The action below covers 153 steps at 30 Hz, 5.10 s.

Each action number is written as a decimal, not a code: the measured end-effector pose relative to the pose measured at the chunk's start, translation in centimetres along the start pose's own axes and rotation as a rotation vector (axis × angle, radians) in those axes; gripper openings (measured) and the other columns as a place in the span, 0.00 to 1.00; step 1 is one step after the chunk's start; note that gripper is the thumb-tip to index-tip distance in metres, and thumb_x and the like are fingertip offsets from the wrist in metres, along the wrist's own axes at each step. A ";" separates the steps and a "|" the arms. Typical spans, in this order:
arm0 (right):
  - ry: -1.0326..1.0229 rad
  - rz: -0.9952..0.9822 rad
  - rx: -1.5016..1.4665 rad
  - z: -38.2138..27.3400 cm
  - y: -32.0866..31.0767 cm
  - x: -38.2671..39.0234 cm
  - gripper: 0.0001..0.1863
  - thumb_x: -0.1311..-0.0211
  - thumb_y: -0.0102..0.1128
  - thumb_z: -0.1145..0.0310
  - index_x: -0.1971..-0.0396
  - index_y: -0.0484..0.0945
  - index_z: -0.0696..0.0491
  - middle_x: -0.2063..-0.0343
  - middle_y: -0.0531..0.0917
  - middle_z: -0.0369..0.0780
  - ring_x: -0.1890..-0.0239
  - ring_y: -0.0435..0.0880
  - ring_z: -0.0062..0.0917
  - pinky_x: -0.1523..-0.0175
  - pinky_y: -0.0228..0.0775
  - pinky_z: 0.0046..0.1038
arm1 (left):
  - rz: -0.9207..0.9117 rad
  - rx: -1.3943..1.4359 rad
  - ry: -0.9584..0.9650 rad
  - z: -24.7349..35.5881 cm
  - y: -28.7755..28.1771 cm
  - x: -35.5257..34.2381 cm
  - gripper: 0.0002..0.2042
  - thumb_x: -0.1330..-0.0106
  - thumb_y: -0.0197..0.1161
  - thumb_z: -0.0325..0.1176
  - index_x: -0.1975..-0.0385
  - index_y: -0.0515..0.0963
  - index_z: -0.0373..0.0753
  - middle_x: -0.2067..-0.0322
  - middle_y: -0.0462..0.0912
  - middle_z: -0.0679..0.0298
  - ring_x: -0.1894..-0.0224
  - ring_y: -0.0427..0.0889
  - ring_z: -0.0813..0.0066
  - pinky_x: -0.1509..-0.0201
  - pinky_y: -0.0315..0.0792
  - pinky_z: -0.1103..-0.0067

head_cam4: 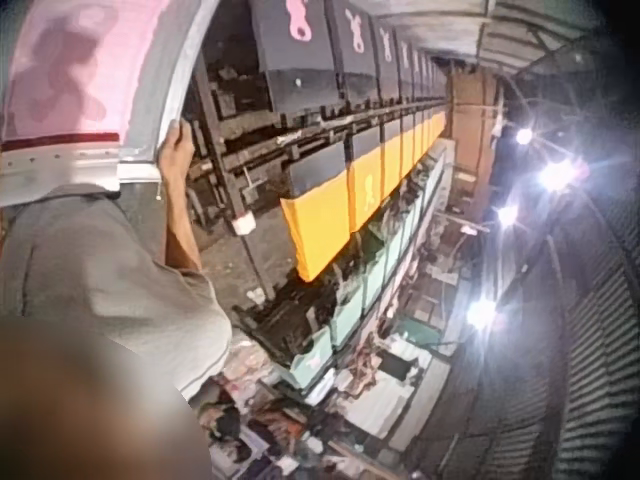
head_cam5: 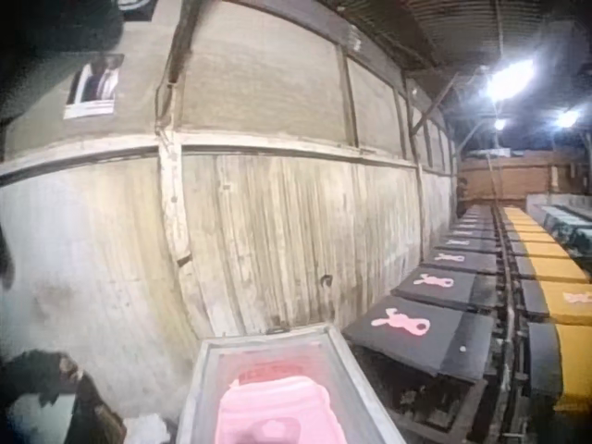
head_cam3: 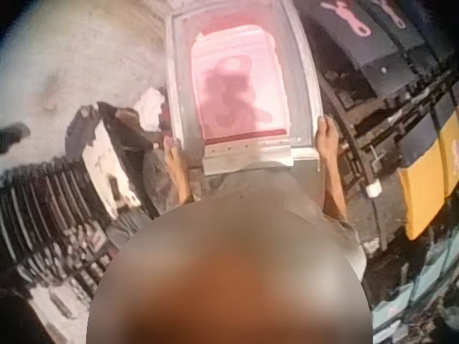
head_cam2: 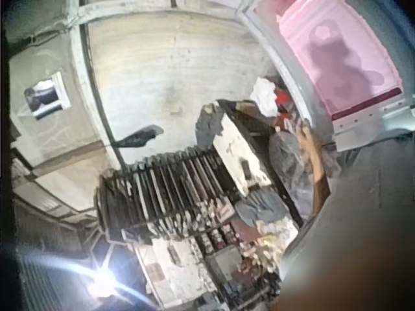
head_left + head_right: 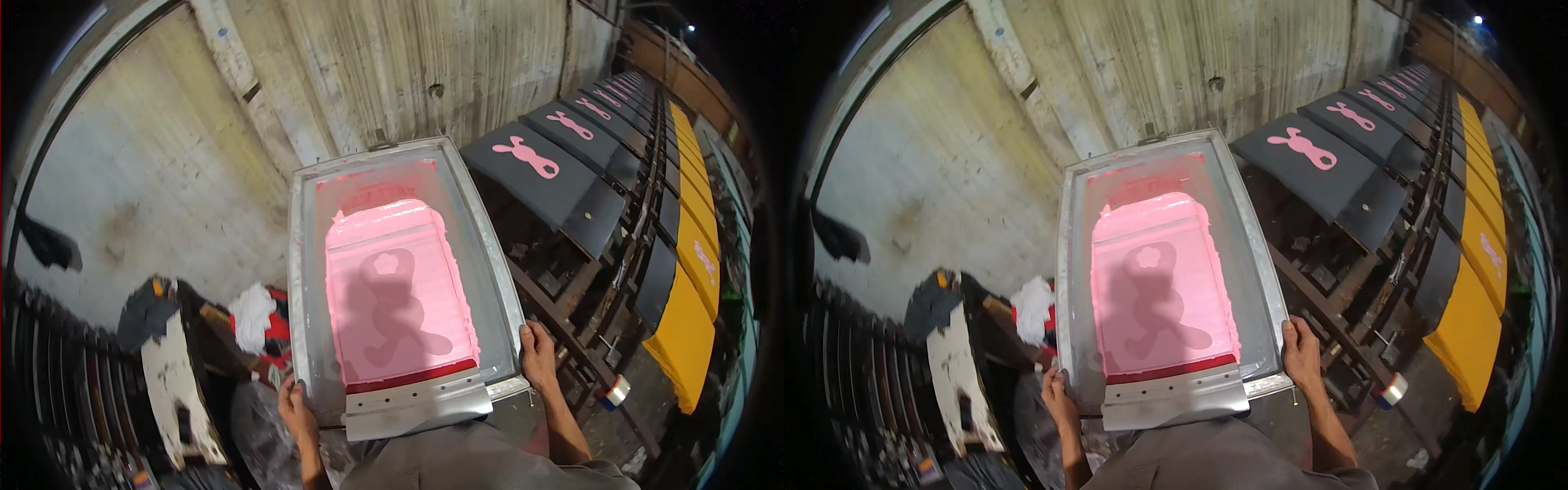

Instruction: The person is screen printing a pink design onto black and grey t-shirts using a large screen and a squeegee across multiple printing stations.

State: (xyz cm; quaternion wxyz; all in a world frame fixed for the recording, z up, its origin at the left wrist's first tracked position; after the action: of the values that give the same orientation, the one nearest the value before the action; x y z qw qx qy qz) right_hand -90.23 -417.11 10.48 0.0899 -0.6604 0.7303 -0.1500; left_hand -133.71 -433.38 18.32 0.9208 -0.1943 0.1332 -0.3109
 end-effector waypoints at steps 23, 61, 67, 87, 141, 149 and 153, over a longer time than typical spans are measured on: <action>0.416 0.594 -0.095 -7.5 16.2 -28.4 0.29 0.26 0.47 0.50 0.49 0.76 0.65 0.71 0.81 0.49 0.66 0.80 0.30 0.58 0.71 0.34 | -0.674 0.025 0.326 13.0 39.8 -49.9 0.18 0.28 0.51 0.35 0.47 0.76 0.29 0.54 0.79 0.61 0.52 0.75 0.71 0.42 0.68 0.77; 1.017 2.158 -0.208 -2.1 37.6 -40.6 0.23 0.25 0.47 0.58 0.45 0.75 0.63 0.57 0.84 0.51 0.54 0.82 0.33 0.47 0.71 0.33 | -2.167 0.156 0.985 24.0 100.2 -33.2 0.17 0.33 0.58 0.34 0.50 0.79 0.30 0.77 0.81 0.61 0.72 0.76 0.77 0.64 0.70 0.78; 1.138 2.182 -0.239 -0.7 36.9 -42.7 0.24 0.26 0.47 0.56 0.44 0.75 0.61 0.52 0.83 0.52 0.49 0.82 0.39 0.44 0.70 0.34 | -2.215 0.104 1.008 24.6 104.0 -30.2 0.17 0.33 0.58 0.36 0.50 0.79 0.32 0.78 0.79 0.61 0.74 0.75 0.74 0.65 0.70 0.76; 1.141 2.139 -0.235 1.3 35.5 -43.3 0.19 0.26 0.49 0.61 0.49 0.75 0.62 0.69 0.77 0.37 0.65 0.74 0.23 0.57 0.67 0.28 | -2.535 -0.295 0.868 23.2 109.6 -27.3 0.15 0.30 0.60 0.33 0.48 0.73 0.35 0.76 0.79 0.66 0.70 0.74 0.80 0.61 0.69 0.78; 1.314 1.193 0.553 4.4 2.6 -38.3 0.16 0.57 0.65 0.76 0.63 0.87 0.48 0.68 0.86 0.46 0.62 0.85 0.44 0.56 0.78 0.42 | -2.352 0.430 2.376 30.5 97.1 1.9 0.13 0.51 0.65 0.29 0.63 0.83 0.40 0.63 0.85 0.53 0.58 0.83 0.49 0.54 0.76 0.62; 1.348 1.138 0.413 2.2 5.2 -40.5 0.21 0.61 0.67 0.79 0.60 0.87 0.51 0.65 0.87 0.45 0.61 0.85 0.43 0.52 0.77 0.39 | -2.353 0.354 2.429 30.5 97.3 -1.9 0.12 0.54 0.63 0.26 0.67 0.83 0.39 0.68 0.85 0.54 0.62 0.83 0.49 0.57 0.76 0.61; 1.346 1.151 0.403 0.4 7.5 -42.2 0.20 0.62 0.68 0.80 0.62 0.87 0.53 0.64 0.86 0.43 0.60 0.85 0.41 0.53 0.77 0.38 | -2.379 0.329 2.410 30.2 97.0 -4.9 0.12 0.54 0.64 0.26 0.68 0.84 0.41 0.68 0.85 0.56 0.64 0.83 0.51 0.58 0.76 0.61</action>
State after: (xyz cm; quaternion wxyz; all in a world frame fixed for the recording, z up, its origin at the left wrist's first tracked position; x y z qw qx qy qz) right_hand -92.43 -374.72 4.73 -0.1810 0.0617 0.8055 -0.5609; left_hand -75.92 -351.07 3.02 0.4102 -0.2395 -0.4649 0.7472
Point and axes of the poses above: each hand's wrist, its own x-axis away from the middle knuckle, its own y-axis out of the palm, z = x × y, the point moved 2 cm from there along -x, towards the middle knuckle
